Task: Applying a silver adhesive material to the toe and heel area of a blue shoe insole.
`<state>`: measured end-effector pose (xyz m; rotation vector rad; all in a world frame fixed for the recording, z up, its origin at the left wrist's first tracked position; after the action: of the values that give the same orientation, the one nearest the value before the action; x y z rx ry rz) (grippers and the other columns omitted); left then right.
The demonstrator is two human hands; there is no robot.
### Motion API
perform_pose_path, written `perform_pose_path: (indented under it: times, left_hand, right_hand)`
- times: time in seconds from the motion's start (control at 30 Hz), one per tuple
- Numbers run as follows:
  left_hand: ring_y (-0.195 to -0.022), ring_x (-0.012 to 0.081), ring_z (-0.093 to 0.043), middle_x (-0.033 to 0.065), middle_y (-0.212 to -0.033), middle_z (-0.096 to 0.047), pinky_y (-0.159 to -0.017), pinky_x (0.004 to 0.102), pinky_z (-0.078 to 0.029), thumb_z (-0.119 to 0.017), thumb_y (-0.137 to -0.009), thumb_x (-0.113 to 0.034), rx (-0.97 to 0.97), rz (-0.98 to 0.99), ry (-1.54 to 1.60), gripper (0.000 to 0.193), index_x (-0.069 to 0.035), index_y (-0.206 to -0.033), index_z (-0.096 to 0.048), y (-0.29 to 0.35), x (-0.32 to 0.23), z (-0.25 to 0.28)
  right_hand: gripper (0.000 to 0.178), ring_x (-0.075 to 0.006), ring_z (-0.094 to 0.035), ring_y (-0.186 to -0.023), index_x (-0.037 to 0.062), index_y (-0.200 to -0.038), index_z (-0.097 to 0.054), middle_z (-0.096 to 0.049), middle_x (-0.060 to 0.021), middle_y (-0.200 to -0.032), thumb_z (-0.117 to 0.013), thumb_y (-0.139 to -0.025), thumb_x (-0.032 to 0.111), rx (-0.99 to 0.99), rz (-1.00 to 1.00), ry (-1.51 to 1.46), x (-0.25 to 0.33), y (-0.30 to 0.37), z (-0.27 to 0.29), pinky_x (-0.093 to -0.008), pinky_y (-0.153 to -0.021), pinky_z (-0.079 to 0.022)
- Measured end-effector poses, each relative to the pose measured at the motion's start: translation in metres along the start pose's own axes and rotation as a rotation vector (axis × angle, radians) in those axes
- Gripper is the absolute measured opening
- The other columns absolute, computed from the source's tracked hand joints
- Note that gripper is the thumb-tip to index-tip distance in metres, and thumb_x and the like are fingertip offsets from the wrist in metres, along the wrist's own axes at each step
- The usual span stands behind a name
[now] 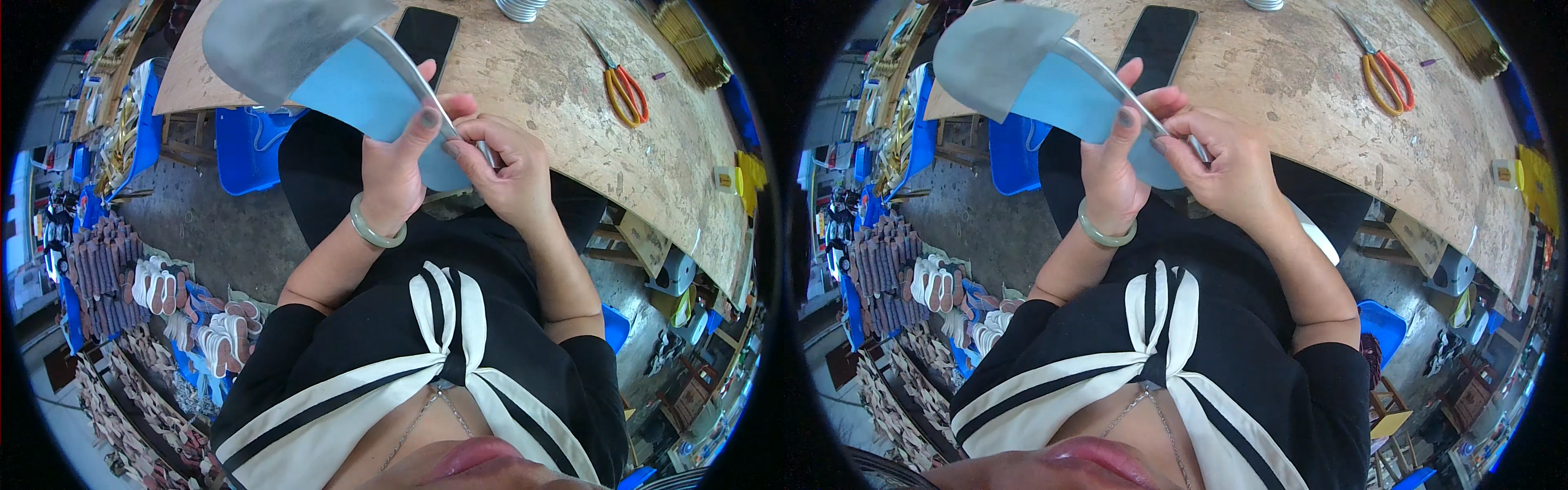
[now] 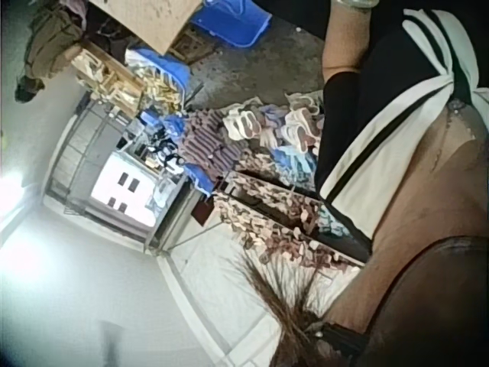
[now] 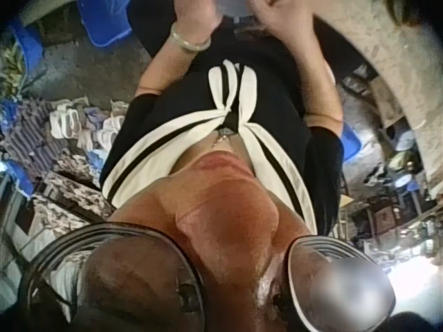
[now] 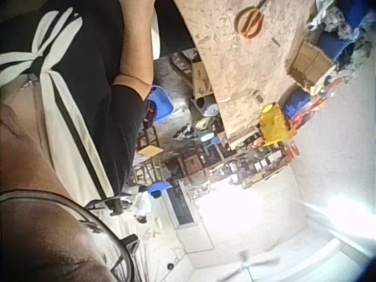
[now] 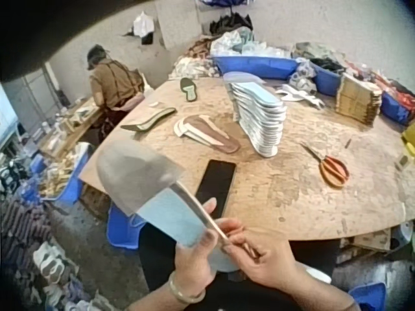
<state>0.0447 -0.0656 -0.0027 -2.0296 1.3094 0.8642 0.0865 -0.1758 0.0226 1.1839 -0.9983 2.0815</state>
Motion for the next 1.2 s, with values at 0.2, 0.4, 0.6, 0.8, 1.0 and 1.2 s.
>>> perform_pose_path:
  times: [0.2, 0.4, 0.6, 0.8, 1.0, 1.2]
  left_hand:
    - [-0.102, 0.0266, -0.062, 0.0189, -0.1, -0.064, -0.087, 0.0365, -0.051, -0.063, -0.087, -0.013, -0.067, 0.061, -0.036, 0.036, 0.004, -0.117, -0.051, 0.001, 0.013, 0.013]
    - [-0.101, 0.0271, -0.062, 0.0199, -0.101, -0.064, -0.089, 0.0371, -0.05, -0.059, -0.09, -0.014, -0.092, -0.021, 0.032, 0.028, 0.004, -0.111, -0.054, 0.001, -0.005, 0.016]
    - [-0.101, 0.0287, -0.062, 0.0195, -0.1, -0.064, -0.09, 0.0395, -0.05, -0.055, -0.093, -0.019, -0.135, -0.063, 0.023, 0.031, 0.003, -0.114, -0.052, 0.006, -0.018, 0.017]
    - [-0.094, 0.0271, -0.065, 0.0184, -0.098, -0.065, -0.084, 0.038, -0.052, -0.056, -0.093, -0.022, -0.131, -0.087, 0.005, 0.034, 0.004, -0.114, -0.051, 0.011, -0.021, 0.023]
    - [-0.09, 0.0257, -0.066, 0.0172, -0.098, -0.065, -0.082, 0.0371, -0.053, -0.058, -0.092, -0.025, -0.179, 0.004, -0.113, 0.039, 0.005, -0.115, -0.049, 0.022, -0.017, 0.038]
    - [-0.08, 0.0232, -0.065, 0.0117, -0.087, -0.068, -0.07, 0.0321, -0.052, -0.076, -0.073, -0.021, 0.604, 0.027, -1.23, 0.027, -0.002, -0.09, -0.067, 0.063, -0.02, 0.02]
  right_hand:
    - [0.015, -0.0063, -0.054, -0.065, 0.0017, -0.09, -0.067, -0.064, -0.0017, -0.074, -0.068, -0.083, 0.015, 0.017, -0.223, -0.18, -0.028, 0.0, -0.003, -0.0221, -0.058, -0.043]
    - [0.017, -0.0066, -0.059, -0.073, 0.0001, -0.097, -0.069, -0.067, -0.003, -0.08, -0.065, -0.085, 0.01, -0.01, -0.306, -0.477, -0.033, 0.003, -0.001, -0.021, -0.066, -0.047]
    - [0.016, -0.0082, -0.06, -0.075, -0.0001, -0.095, -0.07, -0.068, -0.0046, -0.084, -0.067, -0.084, 0.011, -0.001, -0.261, -0.373, -0.024, 0.013, -0.002, -0.0216, -0.067, -0.047]
    - [0.015, -0.0156, -0.061, -0.067, 0.0013, -0.093, -0.069, -0.064, -0.0077, -0.075, -0.067, -0.082, 0.011, 0.036, -0.116, -0.12, -0.014, 0.011, -0.013, -0.0261, -0.06, -0.046]
    - [0.013, -0.0229, -0.059, -0.061, 0.0022, -0.088, -0.066, -0.059, -0.0104, -0.07, -0.068, -0.079, 0.011, 0.187, 0.011, 0.131, 0.003, 0.008, -0.019, -0.0306, -0.055, -0.045]
    - [0.011, -0.0205, -0.058, -0.057, 0.0042, -0.081, -0.067, -0.059, -0.0076, -0.064, -0.071, -0.075, 0.012, 0.229, 0.057, 0.212, -0.009, 0.01, 0.011, -0.0284, -0.052, -0.044]
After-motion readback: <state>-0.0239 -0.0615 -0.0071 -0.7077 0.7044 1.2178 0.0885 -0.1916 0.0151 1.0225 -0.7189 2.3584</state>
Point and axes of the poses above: each hand's wrist, its own y-axis away from the middle knuckle, its own z-axis out of the back of the hand, x = y × z, the point moved 7 cm from there along -y, towards the middle knuckle
